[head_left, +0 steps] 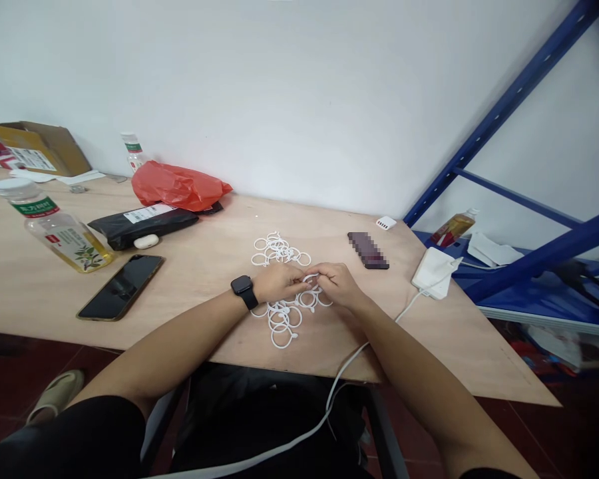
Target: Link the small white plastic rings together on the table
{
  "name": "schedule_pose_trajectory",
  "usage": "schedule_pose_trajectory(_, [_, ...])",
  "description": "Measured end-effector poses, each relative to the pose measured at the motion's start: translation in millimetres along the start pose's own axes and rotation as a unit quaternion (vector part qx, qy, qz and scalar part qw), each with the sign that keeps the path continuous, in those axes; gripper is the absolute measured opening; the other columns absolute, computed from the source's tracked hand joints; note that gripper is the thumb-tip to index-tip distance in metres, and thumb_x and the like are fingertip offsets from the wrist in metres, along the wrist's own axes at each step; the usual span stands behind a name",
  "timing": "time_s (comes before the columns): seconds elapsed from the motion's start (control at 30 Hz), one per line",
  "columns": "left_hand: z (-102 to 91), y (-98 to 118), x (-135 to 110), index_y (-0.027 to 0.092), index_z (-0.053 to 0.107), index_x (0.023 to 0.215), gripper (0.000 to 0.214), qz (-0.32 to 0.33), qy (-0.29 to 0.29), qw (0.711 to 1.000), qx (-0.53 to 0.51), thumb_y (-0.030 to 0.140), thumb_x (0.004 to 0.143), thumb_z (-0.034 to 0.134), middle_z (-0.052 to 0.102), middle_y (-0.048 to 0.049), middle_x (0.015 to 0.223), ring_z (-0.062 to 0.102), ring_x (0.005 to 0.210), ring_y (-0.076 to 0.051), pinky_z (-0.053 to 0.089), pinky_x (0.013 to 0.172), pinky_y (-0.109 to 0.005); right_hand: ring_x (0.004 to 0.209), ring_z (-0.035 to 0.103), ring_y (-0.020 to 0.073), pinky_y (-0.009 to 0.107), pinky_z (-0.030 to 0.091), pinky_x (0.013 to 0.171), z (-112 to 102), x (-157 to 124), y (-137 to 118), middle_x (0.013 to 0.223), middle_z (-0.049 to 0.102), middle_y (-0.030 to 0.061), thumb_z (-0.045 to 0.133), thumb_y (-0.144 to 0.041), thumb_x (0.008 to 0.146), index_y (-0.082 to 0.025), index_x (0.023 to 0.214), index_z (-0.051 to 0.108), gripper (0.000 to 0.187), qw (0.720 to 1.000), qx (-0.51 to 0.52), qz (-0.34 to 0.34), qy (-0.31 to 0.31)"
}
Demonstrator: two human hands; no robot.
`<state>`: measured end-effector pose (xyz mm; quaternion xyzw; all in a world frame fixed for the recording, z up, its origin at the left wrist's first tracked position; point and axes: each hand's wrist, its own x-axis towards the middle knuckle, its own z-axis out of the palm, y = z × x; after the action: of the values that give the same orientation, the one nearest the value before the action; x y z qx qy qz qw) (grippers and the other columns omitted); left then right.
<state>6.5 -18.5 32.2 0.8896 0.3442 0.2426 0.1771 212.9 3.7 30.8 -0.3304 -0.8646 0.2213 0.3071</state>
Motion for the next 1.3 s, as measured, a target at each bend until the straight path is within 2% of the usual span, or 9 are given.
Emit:
schedule_pose_trajectory(0.23, [2.9, 3, 1, 0.016, 0.063, 0.070, 0.039, 0.011, 0.022, 0.999, -0.035, 0.042, 0.095, 0.047, 0.059, 0.0001, 0.063, 0.051, 0.059, -0.010, 0.034, 0.060, -0.023, 0.080, 0.068, 0.0179, 0.030, 0.053, 0.078, 1, 0, 0, 0.087, 0.075, 0.0021, 0.043, -0.011, 0.075, -0.022, 0.088, 0.076, 0.037, 0.999, 0.036, 0.032, 0.018])
schedule_pose_trajectory(0.37, [0.7, -1, 1, 0.017, 0.064, 0.071, 0.040, -0.009, 0.039, 0.999, -0.008, 0.045, 0.095, 0.048, 0.060, -0.0006, 0.064, 0.051, 0.059, -0.011, 0.034, 0.060, -0.023, 0.085, 0.068, 0.0168, 0.029, 0.053, 0.075, 4, 0, 5, 0.109, 0.072, 0.0037, 0.046, -0.015, 0.081, -0.023, 0.130, 0.059, 0.051, 0.992, 0.092, 0.076, 0.032])
schedule_pose_trajectory(0.43, [-2.0, -8, 1, 0.016, 0.062, 0.066, 0.043, -0.057, 0.075, 0.995, 0.041, 0.047, 0.094, 0.050, 0.059, -0.0011, 0.060, 0.050, 0.058, -0.012, 0.032, 0.059, -0.024, 0.086, 0.067, 0.0164, 0.028, 0.053, 0.074, 2, 2, 9, 0.117, 0.068, 0.0052, 0.050, -0.015, 0.080, -0.023, 0.137, 0.051, 0.057, 0.993, 0.069, 0.083, 0.036])
schedule_pose_trajectory(0.53, [-6.7, -22, 0, 0.017, 0.065, 0.068, 0.041, -0.155, 0.128, 0.972, 0.120, 0.049, 0.091, 0.053, 0.064, -0.0045, 0.065, 0.053, 0.061, -0.015, 0.032, 0.059, -0.026, 0.088, 0.065, 0.0178, 0.029, 0.050, 0.079, -5, 3, 14, 0.108, 0.070, 0.0059, 0.053, -0.010, 0.076, -0.020, 0.116, 0.067, 0.044, 0.996, -0.036, 0.077, 0.011])
schedule_pose_trajectory(0.7, [-9.8, -35, -2, 0.020, 0.071, 0.092, 0.031, -0.237, 0.108, 0.954, 0.147, 0.049, 0.084, 0.063, 0.073, -0.0067, 0.083, 0.062, 0.074, -0.021, 0.037, 0.062, -0.028, 0.078, 0.063, 0.0160, 0.026, 0.047, 0.072, -12, 2, 17, 0.092, 0.070, 0.0044, 0.060, -0.014, 0.074, -0.020, 0.090, 0.072, 0.021, 0.985, -0.113, 0.097, -0.086])
schedule_pose_trajectory(0.8, [-8.7, -29, -1, 0.020, 0.071, 0.101, 0.032, -0.207, 0.115, 0.965, 0.114, 0.046, 0.087, 0.059, 0.074, -0.0058, 0.091, 0.065, 0.082, -0.021, 0.042, 0.068, -0.028, 0.074, 0.062, 0.0150, 0.024, 0.043, 0.067, -11, 1, 16, 0.083, 0.069, 0.0025, 0.062, -0.017, 0.076, -0.021, 0.080, 0.070, 0.009, 0.980, -0.125, 0.092, -0.120])
schedule_pose_trajectory(0.9, [-6.7, -18, 0, 0.020, 0.071, 0.105, 0.030, -0.138, 0.103, 0.982, 0.073, 0.042, 0.090, 0.056, 0.074, -0.0053, 0.095, 0.066, 0.089, -0.020, 0.045, 0.077, -0.029, 0.071, 0.060, 0.0143, 0.023, 0.040, 0.064, -9, 1, 13, 0.080, 0.069, 0.0023, 0.057, -0.013, 0.077, -0.020, 0.076, 0.068, 0.013, 0.979, -0.143, 0.092, -0.112])
schedule_pose_trajectory(1.1, [-0.9, -5, 1, 0.019, 0.072, 0.102, 0.029, -0.018, -0.016, 1.000, 0.003, 0.036, 0.095, 0.049, 0.073, -0.0042, 0.088, 0.065, 0.079, -0.015, 0.044, 0.074, -0.024, 0.078, 0.062, 0.0163, 0.024, 0.042, 0.068, -9, 1, 12, 0.085, 0.070, 0.0023, 0.061, -0.015, 0.076, -0.021, 0.087, 0.071, 0.016, 0.984, -0.115, 0.067, -0.115])
schedule_pose_trajectory(1.3, [1.1, -6, 0, 0.020, 0.072, 0.101, 0.026, -0.021, -0.012, 0.999, -0.022, 0.034, 0.093, 0.052, 0.073, -0.0028, 0.083, 0.063, 0.070, -0.013, 0.042, 0.069, -0.023, 0.073, 0.059, 0.0147, 0.023, 0.040, 0.065, -7, 2, 8, 0.081, 0.068, 0.0021, 0.056, -0.012, 0.076, -0.020, 0.081, 0.068, 0.015, 0.983, -0.129, 0.079, -0.102])
